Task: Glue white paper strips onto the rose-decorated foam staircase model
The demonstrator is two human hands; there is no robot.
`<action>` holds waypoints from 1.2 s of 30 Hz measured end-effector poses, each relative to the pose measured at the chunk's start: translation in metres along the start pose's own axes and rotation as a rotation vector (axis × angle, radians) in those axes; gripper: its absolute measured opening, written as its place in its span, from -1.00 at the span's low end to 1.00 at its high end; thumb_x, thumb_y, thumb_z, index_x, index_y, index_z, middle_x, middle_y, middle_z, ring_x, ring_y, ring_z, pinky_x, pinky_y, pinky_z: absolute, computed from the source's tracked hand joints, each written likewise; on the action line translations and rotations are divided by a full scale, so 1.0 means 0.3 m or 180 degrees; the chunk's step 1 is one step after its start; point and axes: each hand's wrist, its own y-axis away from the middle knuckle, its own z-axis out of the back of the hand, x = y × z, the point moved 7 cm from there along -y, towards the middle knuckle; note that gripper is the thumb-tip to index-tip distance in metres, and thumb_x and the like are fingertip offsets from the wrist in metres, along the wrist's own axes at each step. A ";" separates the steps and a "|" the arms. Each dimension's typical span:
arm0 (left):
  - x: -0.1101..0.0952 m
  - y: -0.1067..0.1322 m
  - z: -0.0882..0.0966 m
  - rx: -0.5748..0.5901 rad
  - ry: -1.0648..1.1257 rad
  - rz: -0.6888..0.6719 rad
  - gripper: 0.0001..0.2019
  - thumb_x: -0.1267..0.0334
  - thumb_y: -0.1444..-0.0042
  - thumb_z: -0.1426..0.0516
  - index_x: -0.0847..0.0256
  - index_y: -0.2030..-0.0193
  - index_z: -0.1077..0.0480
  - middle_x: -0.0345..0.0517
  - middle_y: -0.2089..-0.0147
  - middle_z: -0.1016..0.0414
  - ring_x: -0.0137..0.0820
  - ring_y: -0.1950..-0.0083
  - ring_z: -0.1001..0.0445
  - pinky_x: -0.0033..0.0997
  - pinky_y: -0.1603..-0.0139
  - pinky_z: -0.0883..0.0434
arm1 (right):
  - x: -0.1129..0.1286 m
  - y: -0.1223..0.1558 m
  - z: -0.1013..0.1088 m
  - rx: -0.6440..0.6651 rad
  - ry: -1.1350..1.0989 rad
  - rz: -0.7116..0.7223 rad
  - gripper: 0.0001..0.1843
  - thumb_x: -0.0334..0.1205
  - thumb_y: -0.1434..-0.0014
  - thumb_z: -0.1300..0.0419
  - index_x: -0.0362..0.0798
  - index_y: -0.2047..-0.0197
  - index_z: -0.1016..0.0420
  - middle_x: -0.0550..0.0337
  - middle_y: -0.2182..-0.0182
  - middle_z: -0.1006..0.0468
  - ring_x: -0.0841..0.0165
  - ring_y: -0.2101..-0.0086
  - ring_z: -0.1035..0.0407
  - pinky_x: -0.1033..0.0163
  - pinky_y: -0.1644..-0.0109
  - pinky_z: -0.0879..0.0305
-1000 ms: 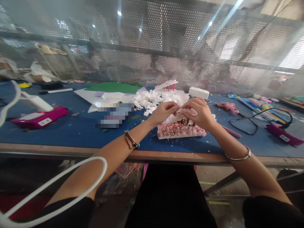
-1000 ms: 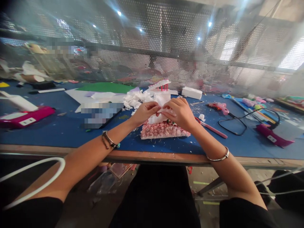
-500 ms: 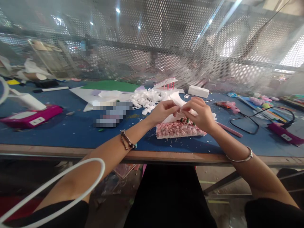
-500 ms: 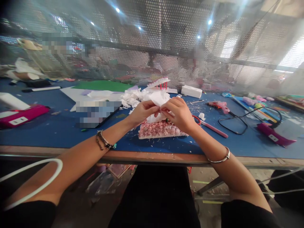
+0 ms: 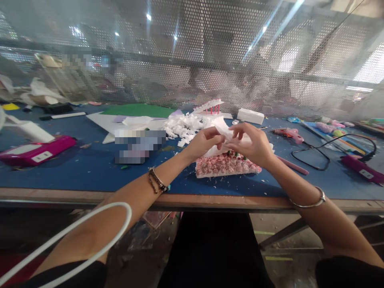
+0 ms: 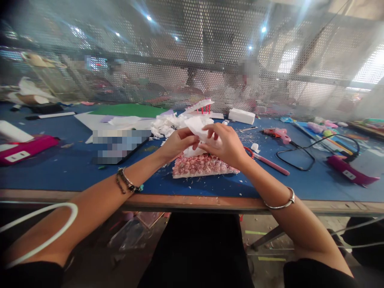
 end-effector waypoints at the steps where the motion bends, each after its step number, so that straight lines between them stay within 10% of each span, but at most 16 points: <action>1: -0.002 0.001 -0.005 0.0033 -0.0017 -0.0024 -0.83 0.20 -0.03 -0.14 0.28 0.37 -0.37 -0.24 0.51 -0.36 -0.57 0.50 -0.32 -0.51 0.37 -0.32 | 0.006 0.000 -0.008 0.0026 0.0089 0.0044 -0.82 -0.15 -0.06 -0.17 -0.05 0.26 -0.41 0.28 0.46 -0.43 0.50 0.43 -0.28 0.29 0.26 -0.17; 5: -0.022 0.008 -0.010 -0.0051 -0.0118 -0.0264 -0.59 0.08 -0.01 -0.15 0.18 0.02 -0.27 -0.05 0.06 -0.38 -0.35 0.09 -0.40 -0.32 0.05 -0.36 | 0.025 0.003 -0.014 -0.0155 0.0101 0.0031 -0.86 -0.21 -0.14 -0.11 -0.06 0.39 -0.42 0.29 0.52 -0.43 0.51 0.46 -0.26 0.27 0.25 -0.15; 9: -0.114 0.038 -0.027 -0.0136 -0.1206 -0.1179 -0.22 0.06 0.07 -0.22 0.07 -0.24 0.07 0.03 -0.30 0.04 -0.15 -0.27 -0.09 -0.11 -0.22 -0.16 | 0.053 0.003 -0.012 -0.0180 -0.0137 0.0049 -0.91 -0.27 -0.13 -0.11 -0.05 0.34 -0.44 0.30 0.44 -0.51 0.53 0.41 -0.34 0.35 0.27 -0.24; 14: -0.146 0.055 -0.029 -0.0472 -0.2063 -0.1244 -0.57 0.08 -0.02 -0.16 0.21 0.00 -0.22 -0.05 0.13 -0.41 -0.33 0.11 -0.40 -0.35 0.11 -0.38 | 0.060 0.005 0.005 -0.0257 -0.0193 0.0041 -0.90 -0.33 -0.12 -0.10 -0.06 0.28 -0.43 0.28 0.36 -0.55 0.53 0.34 -0.42 0.40 0.24 -0.31; 20: -0.139 0.046 -0.031 -0.0513 -0.2046 -0.1165 -0.71 0.05 -0.11 -0.05 0.28 0.36 -0.30 -0.13 0.40 -0.35 -0.44 0.37 -0.33 -0.45 0.35 -0.28 | 0.038 0.014 0.001 -0.0239 -0.0015 0.0125 -0.85 -0.30 -0.13 -0.10 -0.05 0.26 -0.47 0.24 0.35 -0.57 0.46 0.29 -0.45 0.34 0.19 -0.34; 36: -0.079 0.013 0.043 -0.0554 -0.0914 0.0016 -0.77 0.08 -0.07 -0.12 0.21 0.31 -0.27 -0.32 0.65 -0.25 -0.61 0.73 -0.18 -0.57 0.72 -0.09 | 0.023 0.017 -0.021 0.0021 0.0469 0.0042 -0.86 -0.28 -0.17 -0.05 -0.08 0.32 -0.42 0.20 0.41 -0.51 0.46 0.37 -0.38 0.32 0.26 -0.28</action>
